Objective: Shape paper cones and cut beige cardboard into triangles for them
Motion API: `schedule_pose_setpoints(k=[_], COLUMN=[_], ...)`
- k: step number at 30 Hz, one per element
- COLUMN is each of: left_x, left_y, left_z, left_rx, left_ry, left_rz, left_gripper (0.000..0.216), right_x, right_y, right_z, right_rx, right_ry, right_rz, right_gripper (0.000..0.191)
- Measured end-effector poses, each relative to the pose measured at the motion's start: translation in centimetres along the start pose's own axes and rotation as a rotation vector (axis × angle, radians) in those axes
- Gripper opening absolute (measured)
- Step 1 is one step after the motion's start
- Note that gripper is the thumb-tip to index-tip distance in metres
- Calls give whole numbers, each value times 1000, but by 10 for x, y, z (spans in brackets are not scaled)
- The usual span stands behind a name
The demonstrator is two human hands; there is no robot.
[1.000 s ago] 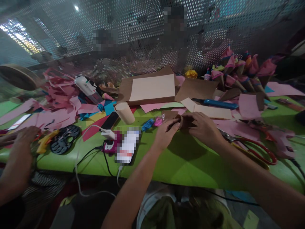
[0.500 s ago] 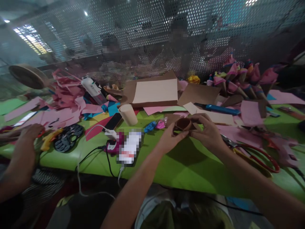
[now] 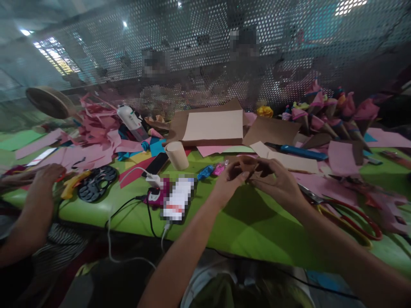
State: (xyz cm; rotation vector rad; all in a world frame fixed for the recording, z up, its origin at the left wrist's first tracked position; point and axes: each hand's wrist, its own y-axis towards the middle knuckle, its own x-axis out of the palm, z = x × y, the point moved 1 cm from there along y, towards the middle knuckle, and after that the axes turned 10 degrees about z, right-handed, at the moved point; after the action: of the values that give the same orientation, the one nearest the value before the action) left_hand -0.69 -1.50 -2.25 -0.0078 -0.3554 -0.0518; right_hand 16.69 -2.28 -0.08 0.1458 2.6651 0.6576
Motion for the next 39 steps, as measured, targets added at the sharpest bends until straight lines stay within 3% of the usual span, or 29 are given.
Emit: schedule_pose_setpoints(k=[6,13,20,25,30,34,39], left_x=[-3,-3,-4,-5,-6,-6,0], left_y=[1,-2,-1,-1,-2,-2,-4], left_z=[2,5,4,4,2,-1,0], left_rx=[-40,-97,-107,-102,-104,-7,303], left_ry=[-19,-74,-64,-24,33,198,593], left_rz=[-11,-20,-21,-6,-132,-207,-158], left_gripper=[58,57,55,56,61,62,66], right_x=[-5,-5,-4,-8,-7,-4,1], right_y=[1,2,0,1,3,2,-3], right_z=[-2,1,-4,-7,-6,-4,-5], right_rx=[-42,-162,-243,-217,-253,-281,-329], right_ry=[62,87,69,67,59,12,-80], right_rz=[75,122,135,103,120,167,211], right_gripper=[47,13,7,12,10,14,10])
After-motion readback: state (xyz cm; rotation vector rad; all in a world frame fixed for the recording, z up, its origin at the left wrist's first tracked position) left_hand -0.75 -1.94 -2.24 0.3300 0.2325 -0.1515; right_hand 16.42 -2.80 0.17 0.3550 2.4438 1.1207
